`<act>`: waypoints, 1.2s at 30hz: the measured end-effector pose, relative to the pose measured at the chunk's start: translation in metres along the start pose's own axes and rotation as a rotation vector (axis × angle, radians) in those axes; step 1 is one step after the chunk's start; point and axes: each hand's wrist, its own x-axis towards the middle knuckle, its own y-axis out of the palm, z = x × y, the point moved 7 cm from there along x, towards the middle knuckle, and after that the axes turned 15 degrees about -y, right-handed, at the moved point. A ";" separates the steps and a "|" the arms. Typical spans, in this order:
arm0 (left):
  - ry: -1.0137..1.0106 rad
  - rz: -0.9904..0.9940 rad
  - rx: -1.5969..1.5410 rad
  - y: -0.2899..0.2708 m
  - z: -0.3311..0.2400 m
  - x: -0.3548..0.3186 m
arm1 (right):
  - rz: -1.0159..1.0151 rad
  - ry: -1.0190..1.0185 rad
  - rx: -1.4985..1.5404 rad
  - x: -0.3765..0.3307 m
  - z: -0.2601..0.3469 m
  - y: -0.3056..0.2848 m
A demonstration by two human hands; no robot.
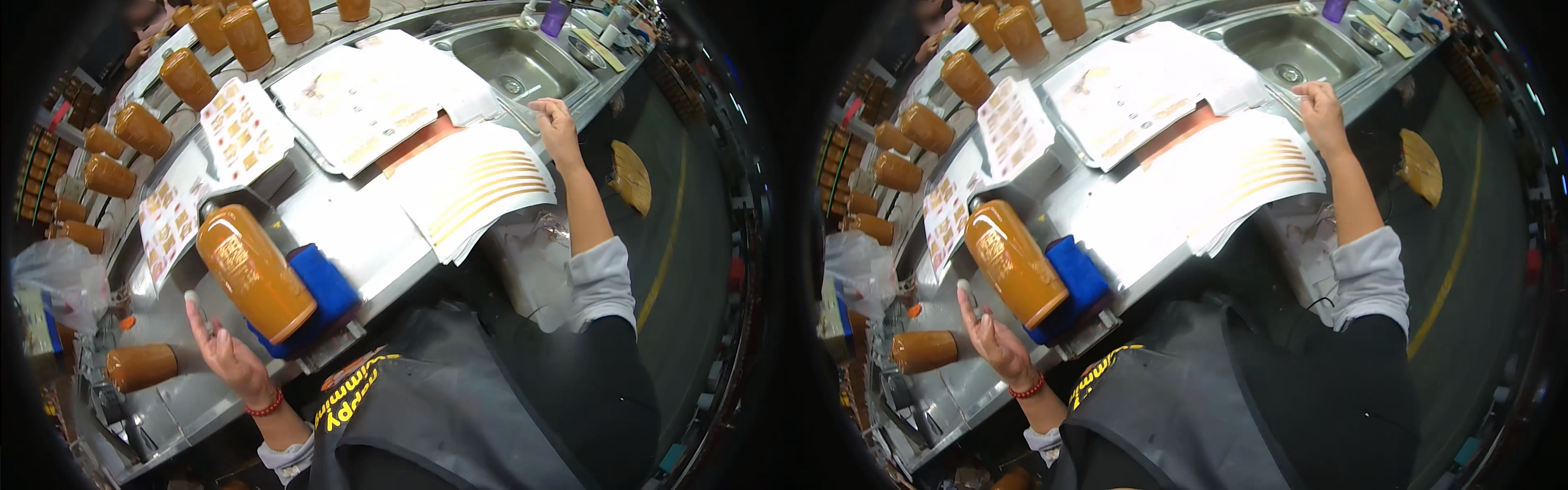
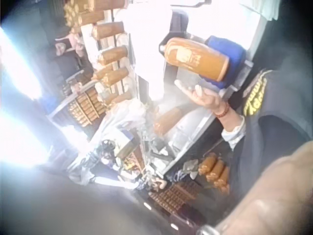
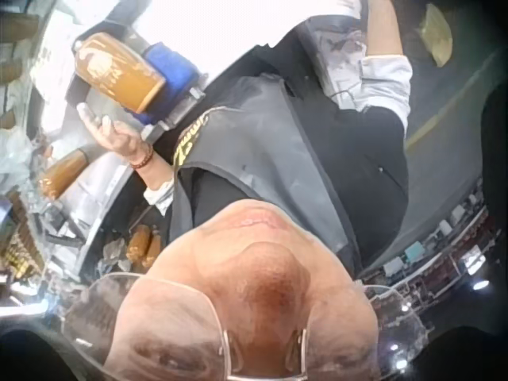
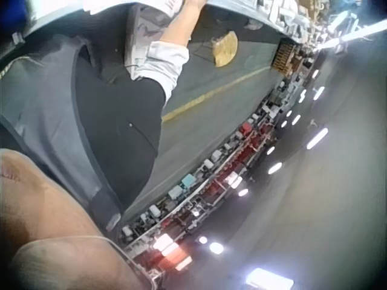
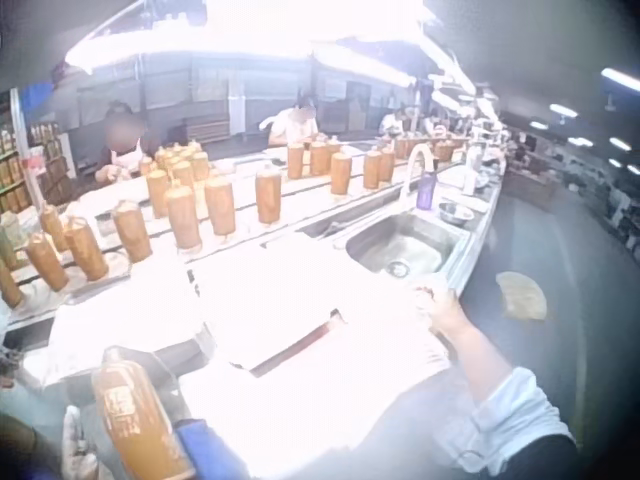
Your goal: The person wipes a brown bottle with a cloth, then applies a sticker label to its side. They smooth the label with a green squeegee tool and use a wooden stick to press the edges. The labeled bottle is placed on a nearby rack with other finished bottles.
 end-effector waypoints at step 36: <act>-0.089 0.080 0.130 0.001 0.042 0.004 | 0.051 -0.357 -0.053 0.098 0.006 0.057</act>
